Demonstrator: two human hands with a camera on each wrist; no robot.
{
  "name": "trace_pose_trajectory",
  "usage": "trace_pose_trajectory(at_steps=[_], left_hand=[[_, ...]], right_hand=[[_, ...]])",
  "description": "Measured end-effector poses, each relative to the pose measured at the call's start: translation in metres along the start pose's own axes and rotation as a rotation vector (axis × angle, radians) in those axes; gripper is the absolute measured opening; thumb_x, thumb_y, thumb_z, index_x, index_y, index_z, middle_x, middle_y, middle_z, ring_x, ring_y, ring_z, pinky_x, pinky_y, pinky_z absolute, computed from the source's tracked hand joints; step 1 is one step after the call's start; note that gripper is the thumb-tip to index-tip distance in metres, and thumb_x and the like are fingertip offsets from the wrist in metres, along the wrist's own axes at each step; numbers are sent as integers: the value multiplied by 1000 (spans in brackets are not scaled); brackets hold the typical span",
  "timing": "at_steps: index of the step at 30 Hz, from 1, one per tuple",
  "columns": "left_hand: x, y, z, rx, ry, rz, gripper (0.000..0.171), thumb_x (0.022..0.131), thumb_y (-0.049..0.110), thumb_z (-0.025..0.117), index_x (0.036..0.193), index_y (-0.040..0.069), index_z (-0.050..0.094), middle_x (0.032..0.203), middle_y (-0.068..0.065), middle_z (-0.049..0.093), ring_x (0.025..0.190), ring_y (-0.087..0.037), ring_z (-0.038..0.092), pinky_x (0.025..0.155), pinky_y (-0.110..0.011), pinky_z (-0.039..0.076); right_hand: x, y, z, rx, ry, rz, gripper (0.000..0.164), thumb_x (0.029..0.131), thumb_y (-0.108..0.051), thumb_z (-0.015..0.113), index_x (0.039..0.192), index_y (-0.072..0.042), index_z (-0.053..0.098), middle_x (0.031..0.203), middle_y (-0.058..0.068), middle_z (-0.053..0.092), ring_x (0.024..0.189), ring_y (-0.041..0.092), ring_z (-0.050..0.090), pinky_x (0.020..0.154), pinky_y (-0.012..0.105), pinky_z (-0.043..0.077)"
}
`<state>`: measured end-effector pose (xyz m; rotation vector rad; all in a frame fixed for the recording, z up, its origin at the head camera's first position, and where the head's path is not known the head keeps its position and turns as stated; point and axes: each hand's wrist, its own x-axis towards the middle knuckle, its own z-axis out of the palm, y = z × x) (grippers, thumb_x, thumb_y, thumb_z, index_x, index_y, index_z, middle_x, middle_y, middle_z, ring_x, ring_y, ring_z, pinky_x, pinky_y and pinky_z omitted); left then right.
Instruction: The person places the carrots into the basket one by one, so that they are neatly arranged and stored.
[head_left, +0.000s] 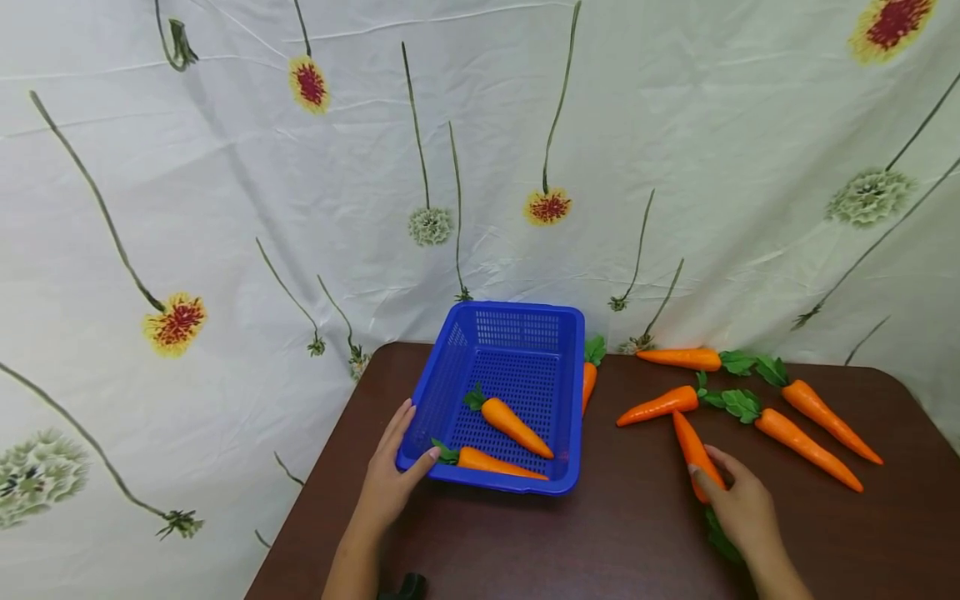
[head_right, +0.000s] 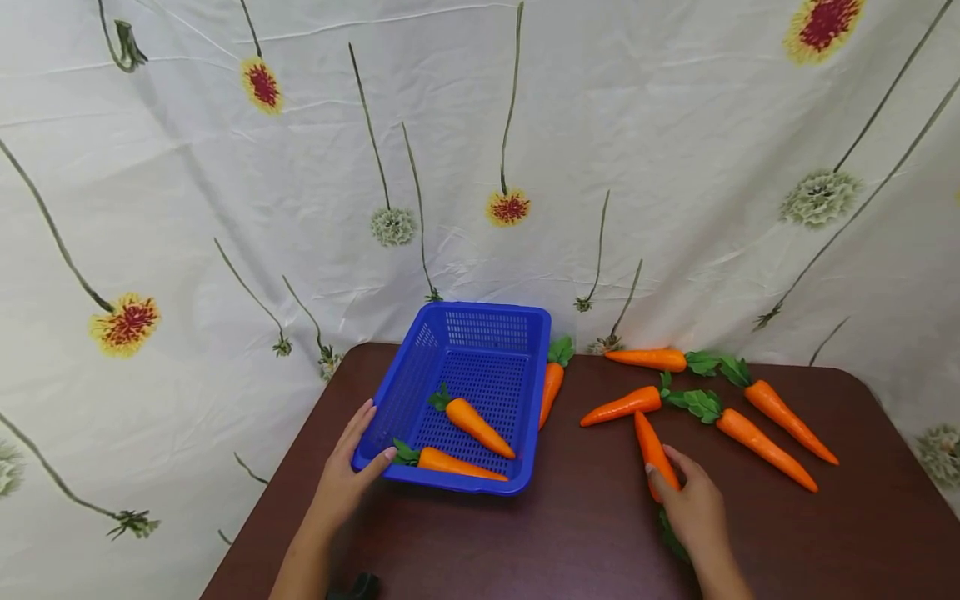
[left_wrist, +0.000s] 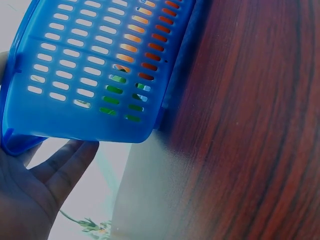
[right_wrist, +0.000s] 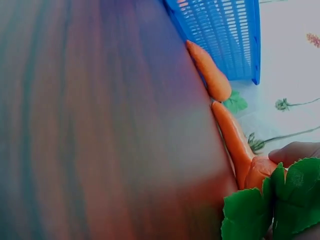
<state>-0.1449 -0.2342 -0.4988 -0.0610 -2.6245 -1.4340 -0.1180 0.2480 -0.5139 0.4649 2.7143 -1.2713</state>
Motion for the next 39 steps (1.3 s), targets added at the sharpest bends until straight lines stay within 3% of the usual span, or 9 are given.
trace_pose_trajectory(at_steps=[5, 11, 18, 21, 26, 34, 39], left_hand=[[0, 0, 0, 5, -2, -2, 79, 90, 44, 73, 158, 32, 35, 167, 13, 25, 155, -26, 26, 121, -65, 24], [0, -1, 0, 14, -3, 5, 79, 90, 44, 73, 158, 30, 34, 168, 11, 25, 155, -28, 26, 120, -66, 24], [0, -1, 0, 10, 0, 1, 79, 90, 44, 73, 158, 31, 35, 167, 14, 25, 155, -26, 26, 121, -65, 24], [0, 0, 0, 8, -1, 3, 79, 90, 44, 73, 158, 30, 35, 167, 14, 25, 155, -26, 25, 121, -65, 24], [0, 0, -1, 13, 4, 12, 79, 90, 43, 74, 158, 28, 36, 167, 14, 26, 155, -24, 26, 122, -63, 25], [1, 0, -1, 17, 0, 18, 79, 91, 43, 73, 158, 30, 35, 167, 13, 25, 155, -25, 26, 122, -64, 25], [0, 0, -1, 15, 2, 12, 79, 91, 42, 74, 158, 29, 35, 167, 12, 25, 155, -25, 25, 121, -64, 25]], right_hand=[[-5, -8, 1, 2, 23, -79, 69, 100, -51, 56, 153, -9, 43, 154, 27, 43, 128, 40, 49, 97, 52, 44], [-9, -23, 0, 34, 98, -196, 62, 100, -46, 59, 150, -11, 49, 145, 22, 52, 128, 40, 50, 96, 55, 43], [-12, -40, 2, -3, 192, -291, 54, 96, -45, 66, 141, -14, 60, 131, 13, 63, 103, 24, 55, 79, 26, 40], [-14, -48, 3, 8, 205, -311, 51, 95, -43, 69, 138, -16, 63, 129, 12, 66, 98, 21, 54, 73, 19, 38], [-18, -61, 6, 35, 213, -363, 48, 94, -40, 71, 136, -20, 64, 134, 9, 66, 105, 17, 57, 77, 17, 42], [-20, -75, 17, 104, 231, -569, 38, 91, -24, 77, 128, -18, 69, 120, 2, 68, 96, -6, 53, 72, 15, 48], [-21, -85, 27, 123, 209, -644, 38, 89, -20, 78, 126, -17, 71, 118, -1, 69, 98, 1, 57, 77, 15, 50]])
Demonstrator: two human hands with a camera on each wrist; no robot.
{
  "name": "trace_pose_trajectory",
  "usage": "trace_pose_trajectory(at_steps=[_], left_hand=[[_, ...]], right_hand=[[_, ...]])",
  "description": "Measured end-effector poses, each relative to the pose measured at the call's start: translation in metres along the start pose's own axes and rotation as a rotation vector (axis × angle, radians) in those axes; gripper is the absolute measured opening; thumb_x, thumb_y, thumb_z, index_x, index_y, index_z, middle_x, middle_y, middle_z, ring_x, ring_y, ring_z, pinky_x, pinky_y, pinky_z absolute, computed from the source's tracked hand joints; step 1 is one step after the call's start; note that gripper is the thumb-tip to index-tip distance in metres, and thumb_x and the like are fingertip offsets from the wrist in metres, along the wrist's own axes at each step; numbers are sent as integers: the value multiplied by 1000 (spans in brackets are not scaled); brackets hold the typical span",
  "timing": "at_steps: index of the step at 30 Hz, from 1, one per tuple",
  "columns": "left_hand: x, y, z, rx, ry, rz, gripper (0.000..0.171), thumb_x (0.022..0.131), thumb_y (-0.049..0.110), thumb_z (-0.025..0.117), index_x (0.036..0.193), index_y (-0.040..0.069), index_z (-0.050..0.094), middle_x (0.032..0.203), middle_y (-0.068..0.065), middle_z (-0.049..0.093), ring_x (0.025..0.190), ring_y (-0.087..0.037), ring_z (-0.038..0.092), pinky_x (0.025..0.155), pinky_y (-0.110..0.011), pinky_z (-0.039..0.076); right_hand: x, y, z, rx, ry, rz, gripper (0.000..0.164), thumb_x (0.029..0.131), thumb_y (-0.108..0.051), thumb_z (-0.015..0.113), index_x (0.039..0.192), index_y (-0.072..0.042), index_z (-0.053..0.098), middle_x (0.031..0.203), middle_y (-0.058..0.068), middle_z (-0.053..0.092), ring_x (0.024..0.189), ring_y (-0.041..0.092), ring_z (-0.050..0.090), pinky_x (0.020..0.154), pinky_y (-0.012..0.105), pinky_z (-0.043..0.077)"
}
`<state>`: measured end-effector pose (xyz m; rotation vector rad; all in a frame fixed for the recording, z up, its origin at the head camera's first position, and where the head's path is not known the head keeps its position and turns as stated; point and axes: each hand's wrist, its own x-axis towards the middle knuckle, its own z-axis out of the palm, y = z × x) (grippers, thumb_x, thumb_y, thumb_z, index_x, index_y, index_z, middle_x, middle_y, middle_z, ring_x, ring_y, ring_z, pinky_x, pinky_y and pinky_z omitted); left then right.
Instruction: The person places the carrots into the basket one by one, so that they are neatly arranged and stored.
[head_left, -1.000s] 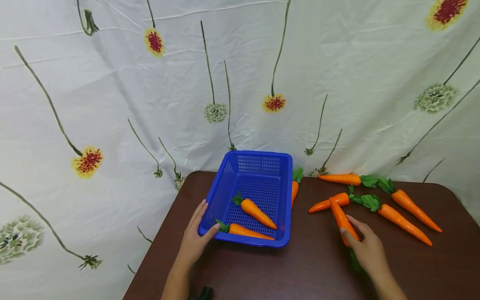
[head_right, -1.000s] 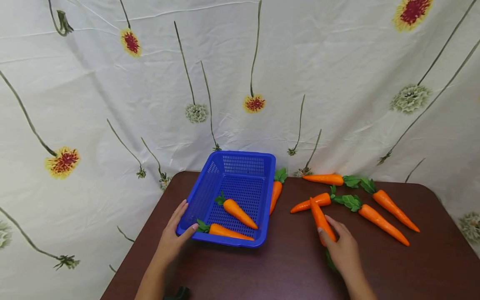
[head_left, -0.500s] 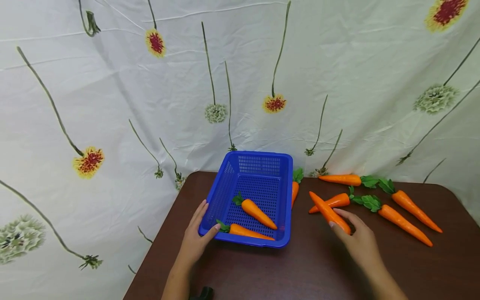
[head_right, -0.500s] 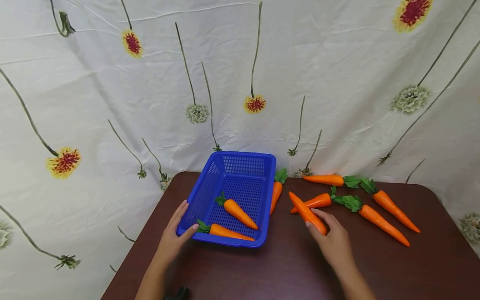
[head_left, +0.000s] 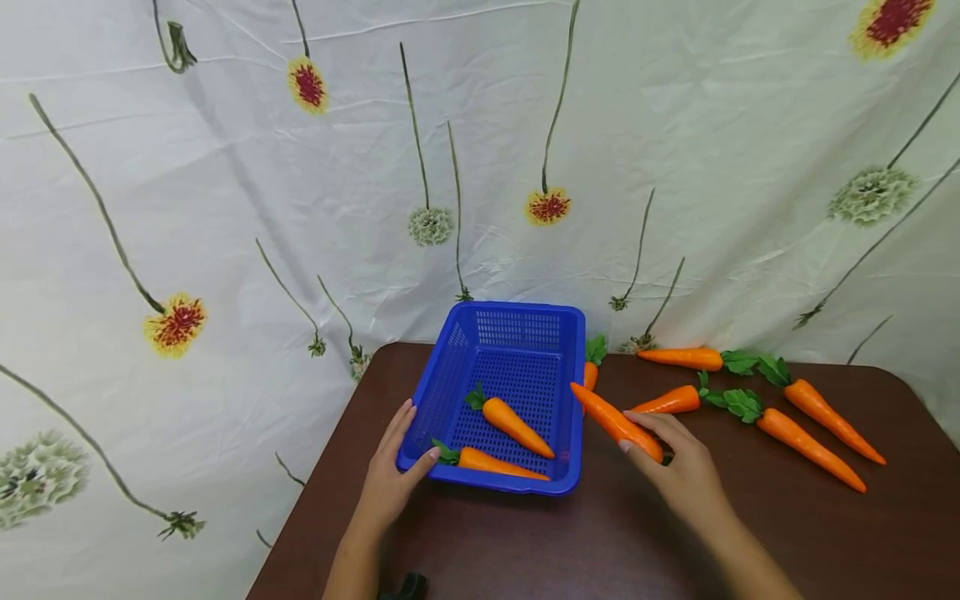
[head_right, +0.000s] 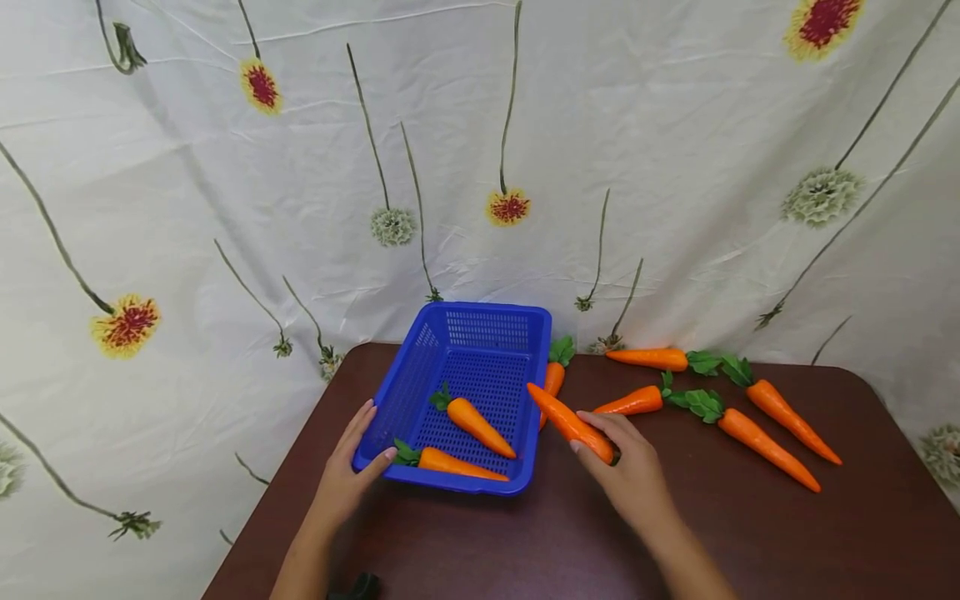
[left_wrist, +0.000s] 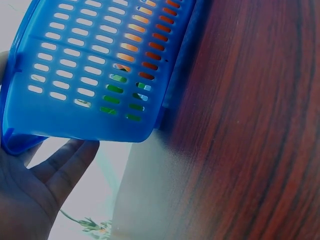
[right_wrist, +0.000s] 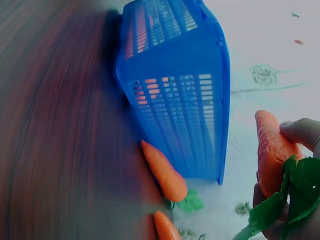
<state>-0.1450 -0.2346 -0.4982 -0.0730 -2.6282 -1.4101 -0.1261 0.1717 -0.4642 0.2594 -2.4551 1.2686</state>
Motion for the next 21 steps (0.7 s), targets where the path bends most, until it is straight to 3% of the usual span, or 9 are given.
trace_pose_trajectory(at_steps=[8, 21], left_hand=[[0, -2, 1, 3, 11, 9, 78, 92, 41, 73, 158, 26, 36, 168, 8, 26, 155, -29, 26, 121, -64, 24], [0, -2, 1, 2, 10, 20, 78, 91, 40, 74, 158, 25, 36, 168, 8, 26, 155, -26, 26, 121, -64, 25]], right_hand=[[4, -14, 15, 6, -37, -63, 39, 85, -19, 82, 123, -19, 72, 111, -5, 70, 92, 5, 59, 76, 20, 50], [13, -45, 39, 52, -153, -132, 36, 87, -23, 81, 122, -25, 72, 118, -11, 70, 109, 9, 65, 91, 34, 57]])
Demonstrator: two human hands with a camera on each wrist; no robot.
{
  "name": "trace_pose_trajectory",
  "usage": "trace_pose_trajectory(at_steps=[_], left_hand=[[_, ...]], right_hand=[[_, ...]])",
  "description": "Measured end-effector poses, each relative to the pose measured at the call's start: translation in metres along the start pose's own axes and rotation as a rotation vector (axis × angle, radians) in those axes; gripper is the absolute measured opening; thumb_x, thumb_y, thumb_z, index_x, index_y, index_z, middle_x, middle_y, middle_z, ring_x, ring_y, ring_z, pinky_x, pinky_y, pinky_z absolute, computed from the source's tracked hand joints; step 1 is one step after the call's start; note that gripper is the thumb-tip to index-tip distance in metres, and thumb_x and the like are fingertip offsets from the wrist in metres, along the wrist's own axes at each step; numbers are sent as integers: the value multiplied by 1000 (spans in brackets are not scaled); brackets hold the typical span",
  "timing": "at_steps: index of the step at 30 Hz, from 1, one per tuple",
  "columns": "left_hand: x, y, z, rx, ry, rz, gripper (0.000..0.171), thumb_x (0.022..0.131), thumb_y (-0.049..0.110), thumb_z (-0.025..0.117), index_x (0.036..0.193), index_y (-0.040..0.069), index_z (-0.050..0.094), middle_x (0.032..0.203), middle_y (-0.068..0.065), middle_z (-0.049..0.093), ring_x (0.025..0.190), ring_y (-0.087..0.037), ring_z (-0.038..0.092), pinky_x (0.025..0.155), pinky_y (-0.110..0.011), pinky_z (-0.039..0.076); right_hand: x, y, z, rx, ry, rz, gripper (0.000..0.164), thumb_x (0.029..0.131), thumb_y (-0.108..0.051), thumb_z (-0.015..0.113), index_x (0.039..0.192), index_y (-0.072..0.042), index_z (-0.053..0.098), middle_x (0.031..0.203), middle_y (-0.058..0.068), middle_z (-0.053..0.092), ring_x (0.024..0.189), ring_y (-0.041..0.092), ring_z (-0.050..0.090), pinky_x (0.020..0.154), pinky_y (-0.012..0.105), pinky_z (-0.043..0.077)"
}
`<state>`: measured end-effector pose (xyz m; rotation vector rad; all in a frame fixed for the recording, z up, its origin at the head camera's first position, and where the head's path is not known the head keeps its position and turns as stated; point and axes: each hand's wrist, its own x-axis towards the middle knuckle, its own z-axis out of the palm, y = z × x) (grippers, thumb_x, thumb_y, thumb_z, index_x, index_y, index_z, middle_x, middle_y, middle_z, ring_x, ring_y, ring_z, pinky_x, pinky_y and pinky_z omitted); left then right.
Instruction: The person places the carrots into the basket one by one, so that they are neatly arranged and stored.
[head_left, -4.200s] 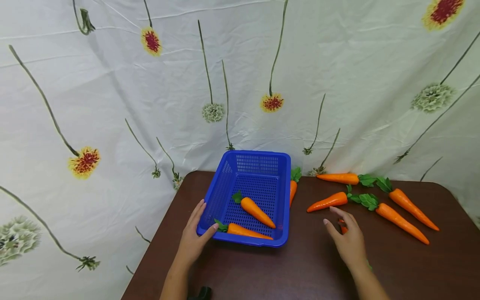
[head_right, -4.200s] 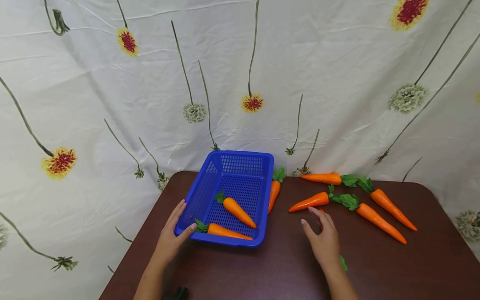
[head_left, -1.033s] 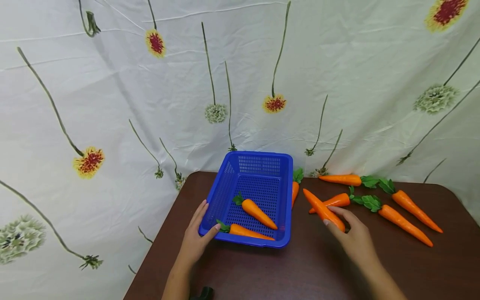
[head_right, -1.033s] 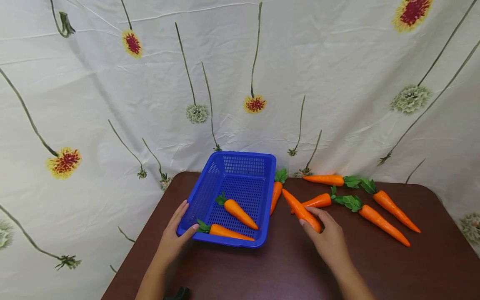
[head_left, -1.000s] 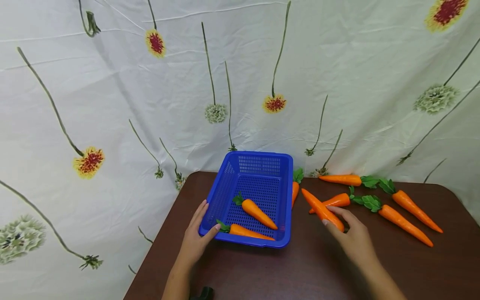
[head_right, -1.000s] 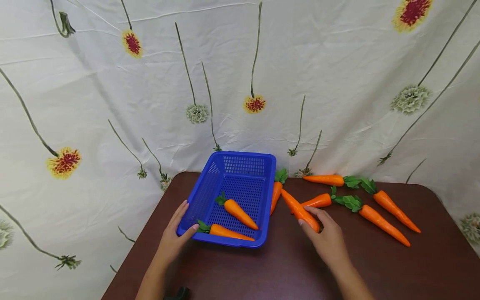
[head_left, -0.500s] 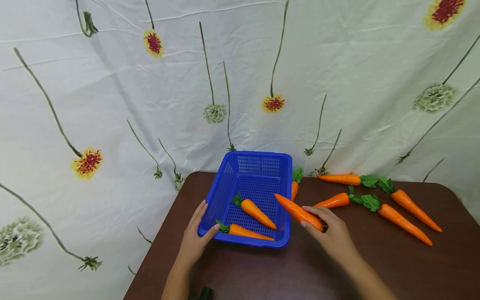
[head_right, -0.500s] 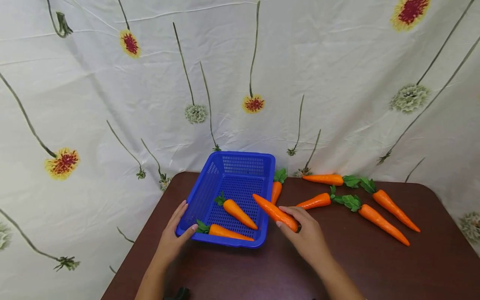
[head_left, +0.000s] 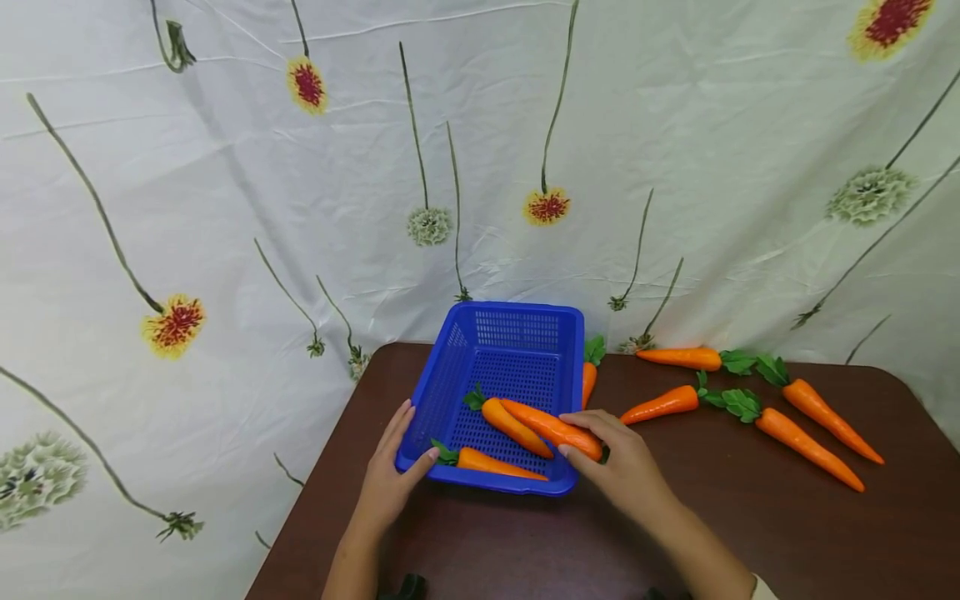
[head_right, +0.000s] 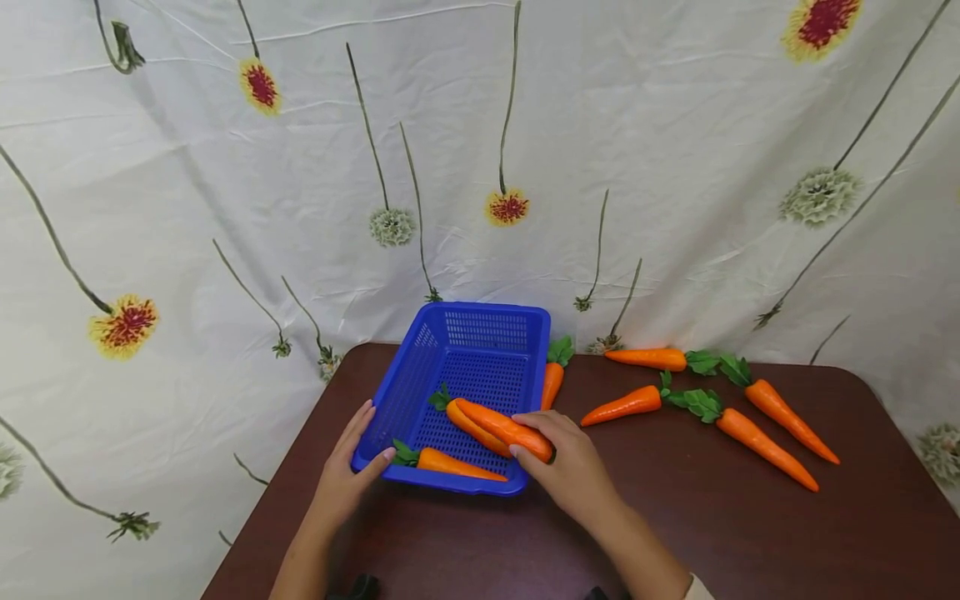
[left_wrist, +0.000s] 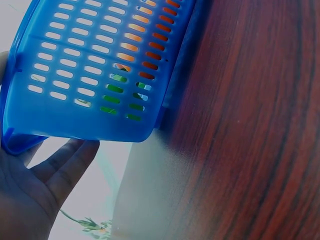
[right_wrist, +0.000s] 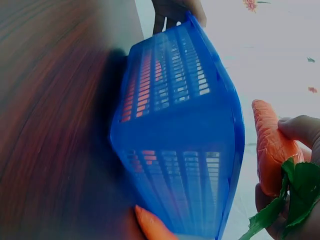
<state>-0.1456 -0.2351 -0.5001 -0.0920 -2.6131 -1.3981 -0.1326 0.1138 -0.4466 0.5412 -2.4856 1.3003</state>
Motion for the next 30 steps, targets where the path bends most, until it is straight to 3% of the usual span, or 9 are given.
trace_pose_trajectory(at_steps=[6, 18, 30], left_hand=[[1, 1, -1, -6, -9, -8, 78, 91, 41, 73, 158, 29, 35, 168, 12, 25, 155, -26, 26, 120, -66, 25], [0, 2, 0, 7, -9, -23, 78, 91, 40, 73, 158, 27, 36, 167, 10, 26, 155, -27, 27, 121, -64, 25], [0, 1, 0, 1, -8, -23, 77, 91, 39, 74, 158, 27, 36, 168, 10, 25, 155, -27, 27, 121, -64, 25]], right_hand=[[9, -9, 13, 14, -20, -50, 38, 86, -22, 81, 122, -24, 72, 120, -9, 70, 116, 15, 64, 96, 40, 56], [21, -33, 37, 72, -123, -49, 35, 91, -30, 76, 125, -25, 70, 122, -9, 68, 112, 13, 63, 86, 30, 56], [33, -37, 58, 42, -184, -40, 38, 93, -27, 73, 130, -20, 68, 125, -4, 67, 111, 14, 62, 81, 28, 54]])
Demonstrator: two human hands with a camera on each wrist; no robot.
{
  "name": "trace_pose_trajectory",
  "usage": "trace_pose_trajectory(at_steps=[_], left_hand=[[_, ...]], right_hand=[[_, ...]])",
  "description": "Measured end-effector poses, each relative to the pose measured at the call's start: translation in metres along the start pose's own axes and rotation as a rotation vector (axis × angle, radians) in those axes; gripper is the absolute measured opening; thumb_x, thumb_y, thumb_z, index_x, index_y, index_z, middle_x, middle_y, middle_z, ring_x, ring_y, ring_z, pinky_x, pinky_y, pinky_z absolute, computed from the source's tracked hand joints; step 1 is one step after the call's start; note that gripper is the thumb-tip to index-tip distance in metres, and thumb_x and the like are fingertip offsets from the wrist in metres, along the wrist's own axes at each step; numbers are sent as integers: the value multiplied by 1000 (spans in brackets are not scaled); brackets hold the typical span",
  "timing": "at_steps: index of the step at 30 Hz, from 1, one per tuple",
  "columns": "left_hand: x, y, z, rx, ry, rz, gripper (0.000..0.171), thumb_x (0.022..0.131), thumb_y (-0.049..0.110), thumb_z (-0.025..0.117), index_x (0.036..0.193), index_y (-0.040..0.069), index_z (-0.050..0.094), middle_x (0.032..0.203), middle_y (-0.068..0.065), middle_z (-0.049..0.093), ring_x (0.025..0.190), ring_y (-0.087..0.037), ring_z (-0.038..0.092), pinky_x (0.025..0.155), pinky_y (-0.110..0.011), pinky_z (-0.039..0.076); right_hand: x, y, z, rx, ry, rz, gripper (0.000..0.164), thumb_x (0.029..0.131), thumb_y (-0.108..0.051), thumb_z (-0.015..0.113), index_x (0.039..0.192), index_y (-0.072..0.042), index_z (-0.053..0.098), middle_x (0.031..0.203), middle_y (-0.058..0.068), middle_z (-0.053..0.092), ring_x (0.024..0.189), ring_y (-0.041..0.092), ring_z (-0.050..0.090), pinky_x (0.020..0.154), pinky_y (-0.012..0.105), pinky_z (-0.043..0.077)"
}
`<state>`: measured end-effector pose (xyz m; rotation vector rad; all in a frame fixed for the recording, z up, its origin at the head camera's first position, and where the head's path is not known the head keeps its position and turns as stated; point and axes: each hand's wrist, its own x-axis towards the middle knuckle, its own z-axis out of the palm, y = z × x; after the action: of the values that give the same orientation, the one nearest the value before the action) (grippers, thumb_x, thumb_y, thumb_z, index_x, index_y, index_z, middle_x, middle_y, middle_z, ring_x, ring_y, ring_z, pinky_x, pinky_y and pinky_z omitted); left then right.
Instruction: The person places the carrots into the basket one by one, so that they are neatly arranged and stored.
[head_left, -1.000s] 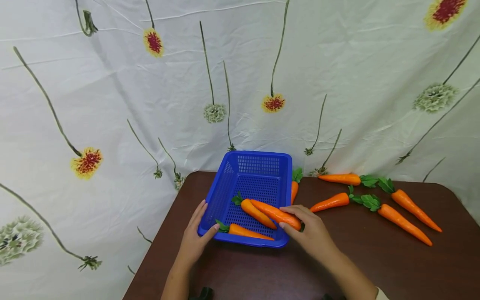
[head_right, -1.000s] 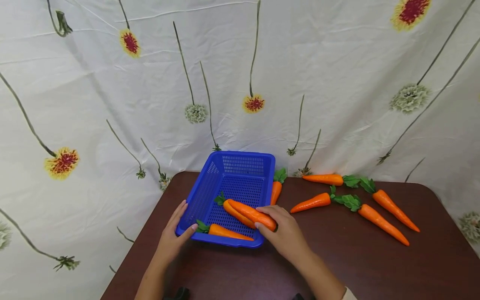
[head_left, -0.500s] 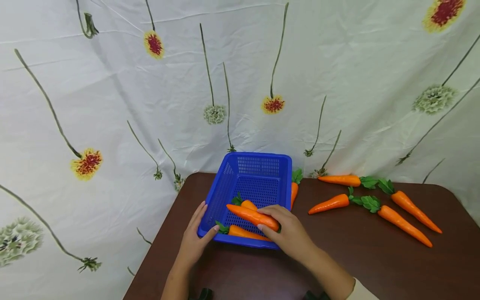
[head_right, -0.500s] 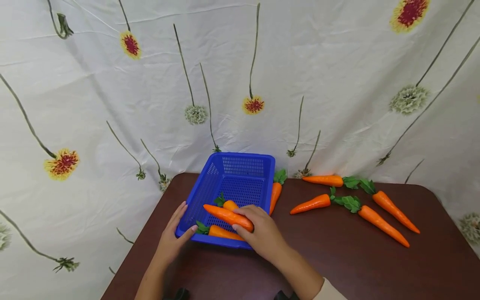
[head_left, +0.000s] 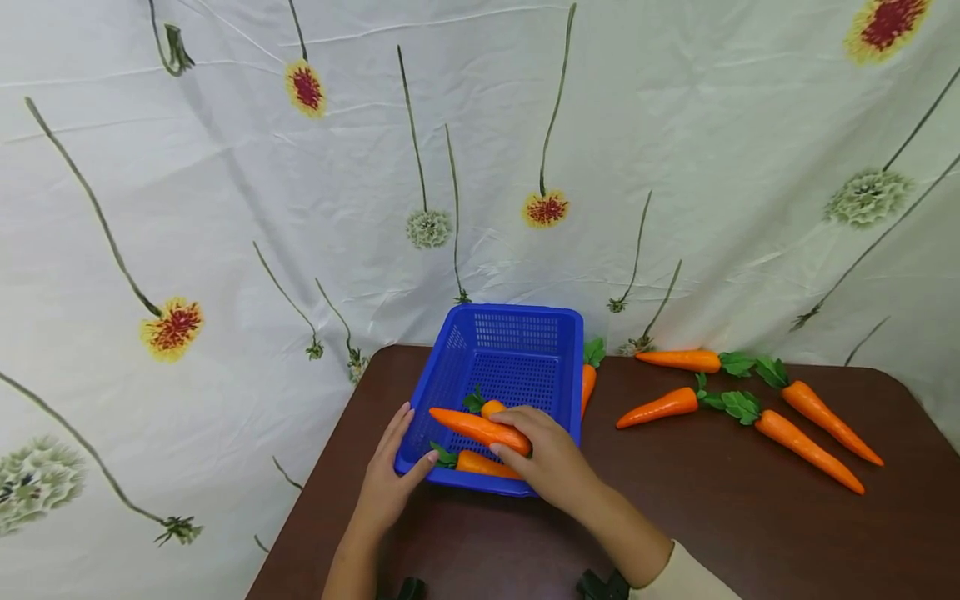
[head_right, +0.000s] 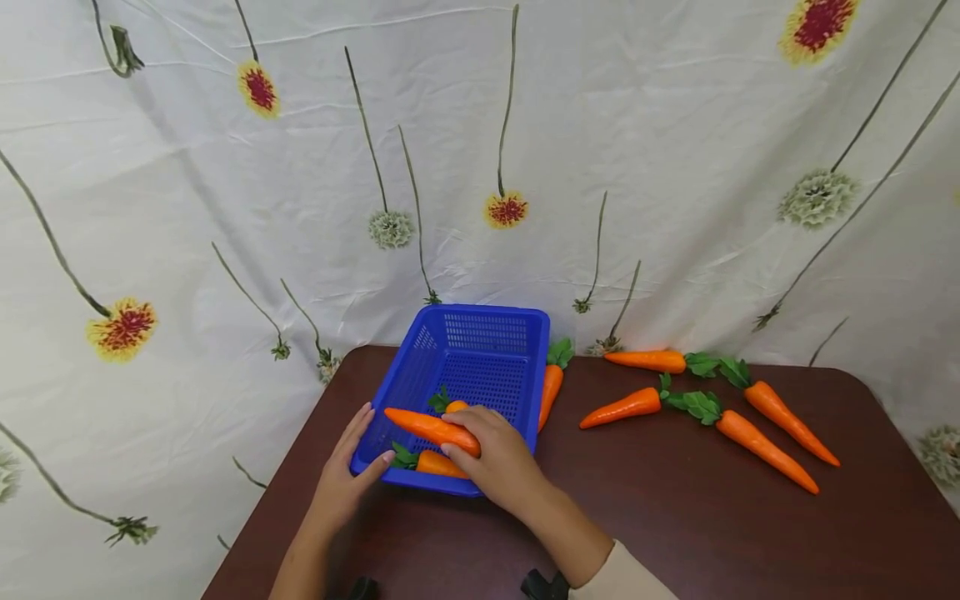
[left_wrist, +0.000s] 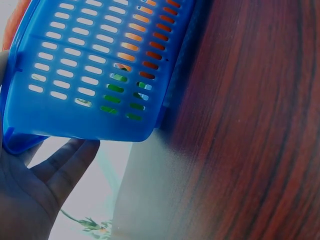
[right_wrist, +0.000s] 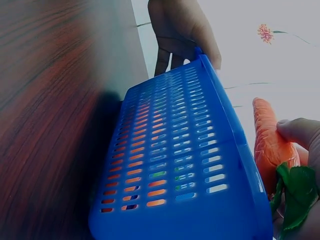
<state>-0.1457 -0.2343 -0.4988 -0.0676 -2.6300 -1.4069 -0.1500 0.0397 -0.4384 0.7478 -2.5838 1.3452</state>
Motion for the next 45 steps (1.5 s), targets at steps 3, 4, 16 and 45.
trace_pose_trajectory(at_steps=[3, 4, 16, 45], left_hand=[[0, 1, -1, 4, -3, -4, 78, 91, 40, 73, 158, 28, 36, 168, 9, 25, 155, -28, 27, 120, -64, 26], [0, 1, -1, 4, -5, -7, 78, 91, 40, 73, 158, 28, 35, 168, 9, 24, 155, -28, 27, 120, -64, 26], [0, 1, -2, -20, 3, 9, 78, 90, 40, 75, 157, 27, 37, 167, 10, 27, 155, -24, 26, 123, -62, 23], [0, -2, 0, 26, -4, -18, 79, 90, 45, 73, 158, 32, 35, 167, 13, 25, 155, -26, 27, 122, -63, 25]], right_hand=[[3, -1, 1, -2, -8, 7, 38, 94, -28, 73, 131, -21, 68, 124, -4, 68, 106, 12, 61, 77, 26, 52], [3, -1, 2, 2, -12, 9, 38, 94, -27, 73, 131, -20, 67, 124, -3, 68, 103, 12, 61, 76, 25, 52], [3, 1, 2, 9, 27, -22, 43, 92, -26, 75, 133, -17, 66, 136, 3, 64, 131, 27, 57, 108, 52, 49], [4, 37, -24, 128, 274, 128, 40, 91, -23, 76, 131, -20, 67, 128, 2, 66, 118, 24, 63, 96, 49, 54]])
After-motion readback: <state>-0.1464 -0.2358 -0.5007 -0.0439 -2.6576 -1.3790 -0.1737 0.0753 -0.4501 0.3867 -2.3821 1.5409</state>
